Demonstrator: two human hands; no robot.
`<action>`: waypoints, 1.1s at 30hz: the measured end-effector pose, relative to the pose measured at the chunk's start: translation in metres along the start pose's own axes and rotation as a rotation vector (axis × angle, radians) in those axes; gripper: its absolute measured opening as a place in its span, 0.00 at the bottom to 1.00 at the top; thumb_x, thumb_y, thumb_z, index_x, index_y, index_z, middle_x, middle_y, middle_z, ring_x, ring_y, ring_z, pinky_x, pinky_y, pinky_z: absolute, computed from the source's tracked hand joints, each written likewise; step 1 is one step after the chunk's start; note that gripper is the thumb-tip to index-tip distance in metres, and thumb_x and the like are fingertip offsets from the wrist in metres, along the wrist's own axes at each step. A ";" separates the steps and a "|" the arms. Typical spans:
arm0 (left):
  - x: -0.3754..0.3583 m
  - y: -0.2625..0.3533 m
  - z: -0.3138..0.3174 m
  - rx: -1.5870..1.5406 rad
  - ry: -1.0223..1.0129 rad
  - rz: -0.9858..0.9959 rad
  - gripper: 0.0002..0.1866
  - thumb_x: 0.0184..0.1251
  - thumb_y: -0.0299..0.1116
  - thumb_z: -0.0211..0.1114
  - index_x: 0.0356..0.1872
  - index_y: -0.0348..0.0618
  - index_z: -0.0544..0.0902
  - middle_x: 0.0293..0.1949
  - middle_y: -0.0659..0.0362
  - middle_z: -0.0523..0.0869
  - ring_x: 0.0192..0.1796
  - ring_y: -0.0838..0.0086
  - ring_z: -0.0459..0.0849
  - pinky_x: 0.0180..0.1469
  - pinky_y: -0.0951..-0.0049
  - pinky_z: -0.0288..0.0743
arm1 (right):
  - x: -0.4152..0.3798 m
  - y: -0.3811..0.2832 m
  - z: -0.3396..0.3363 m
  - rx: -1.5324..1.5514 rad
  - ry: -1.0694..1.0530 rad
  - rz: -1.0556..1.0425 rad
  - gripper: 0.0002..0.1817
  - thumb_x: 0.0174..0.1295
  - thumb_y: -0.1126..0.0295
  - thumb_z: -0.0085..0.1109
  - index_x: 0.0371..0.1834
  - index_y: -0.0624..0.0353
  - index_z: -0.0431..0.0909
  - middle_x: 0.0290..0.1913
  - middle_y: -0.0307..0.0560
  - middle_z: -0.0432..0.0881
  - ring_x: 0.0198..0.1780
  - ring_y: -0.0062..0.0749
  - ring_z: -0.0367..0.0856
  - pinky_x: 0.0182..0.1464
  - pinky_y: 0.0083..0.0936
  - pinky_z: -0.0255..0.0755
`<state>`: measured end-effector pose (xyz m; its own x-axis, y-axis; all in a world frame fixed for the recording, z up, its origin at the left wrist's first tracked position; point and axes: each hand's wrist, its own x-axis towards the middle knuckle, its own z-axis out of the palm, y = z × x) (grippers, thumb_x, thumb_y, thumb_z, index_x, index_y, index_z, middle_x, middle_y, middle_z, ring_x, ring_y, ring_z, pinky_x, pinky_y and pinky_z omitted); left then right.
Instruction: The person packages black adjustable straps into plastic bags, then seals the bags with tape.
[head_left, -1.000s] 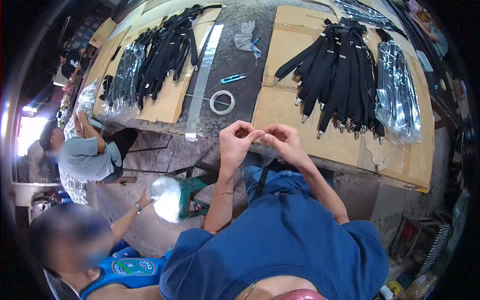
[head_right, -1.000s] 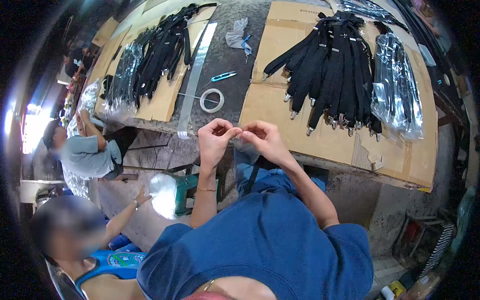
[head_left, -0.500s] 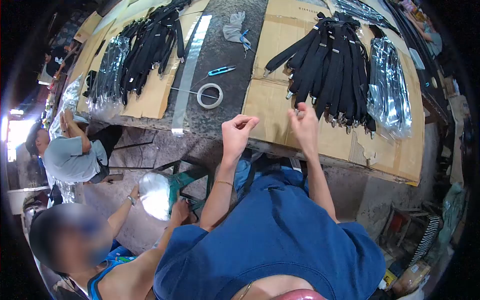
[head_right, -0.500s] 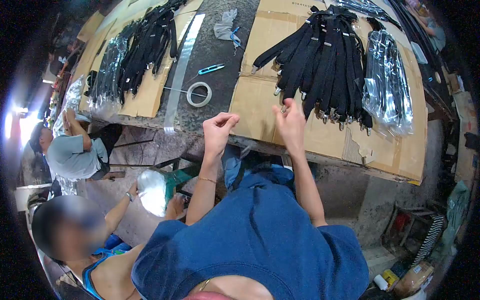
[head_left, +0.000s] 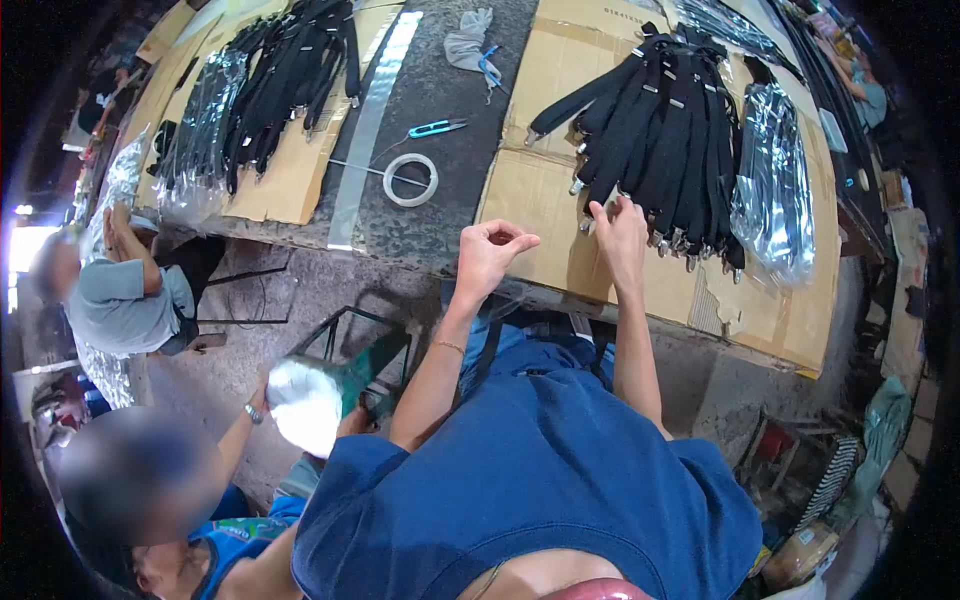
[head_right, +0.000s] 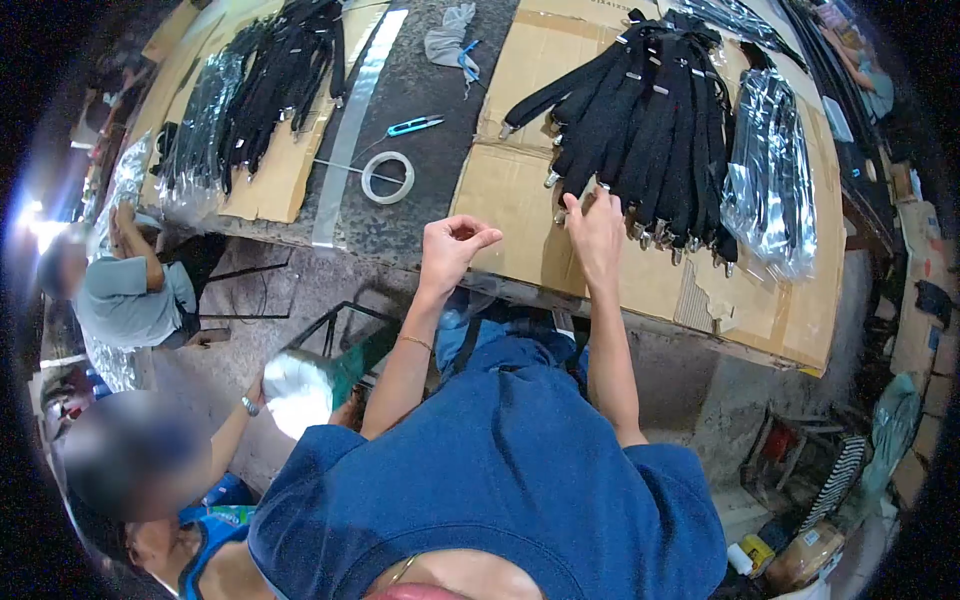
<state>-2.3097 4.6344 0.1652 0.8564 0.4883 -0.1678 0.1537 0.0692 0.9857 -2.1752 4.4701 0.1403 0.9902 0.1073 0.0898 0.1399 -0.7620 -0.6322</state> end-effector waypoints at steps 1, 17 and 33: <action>0.002 -0.004 0.002 -0.003 -0.010 -0.004 0.07 0.50 0.27 0.74 0.23 0.36 0.83 0.22 0.65 0.82 0.25 0.88 0.75 0.29 0.85 0.68 | 0.008 0.004 0.000 -0.050 -0.094 -0.044 0.26 0.57 0.54 0.61 0.47 0.69 0.75 0.44 0.61 0.76 0.47 0.53 0.77 0.48 0.41 0.71; 0.029 -0.013 0.032 0.231 -0.134 -0.071 0.11 0.48 0.33 0.76 0.24 0.36 0.84 0.21 0.63 0.82 0.25 0.83 0.76 0.30 0.80 0.70 | 0.027 -0.010 -0.027 1.172 -0.647 0.149 0.11 0.61 0.79 0.57 0.45 0.65 0.69 0.42 0.51 0.82 0.41 0.32 0.84 0.40 0.22 0.79; 0.045 -0.008 0.050 0.282 -0.240 -0.011 0.13 0.47 0.36 0.74 0.27 0.35 0.85 0.22 0.58 0.84 0.26 0.80 0.79 0.30 0.76 0.72 | 0.031 0.002 -0.018 0.997 -0.693 0.043 0.10 0.58 0.79 0.60 0.40 0.63 0.69 0.40 0.49 0.83 0.44 0.27 0.82 0.47 0.21 0.74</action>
<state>-2.2476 4.6127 0.1486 0.9401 0.2683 -0.2101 0.2645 -0.1856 0.9464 -2.1438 4.4609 0.1558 0.7420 0.6449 -0.1834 -0.2560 0.0197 -0.9665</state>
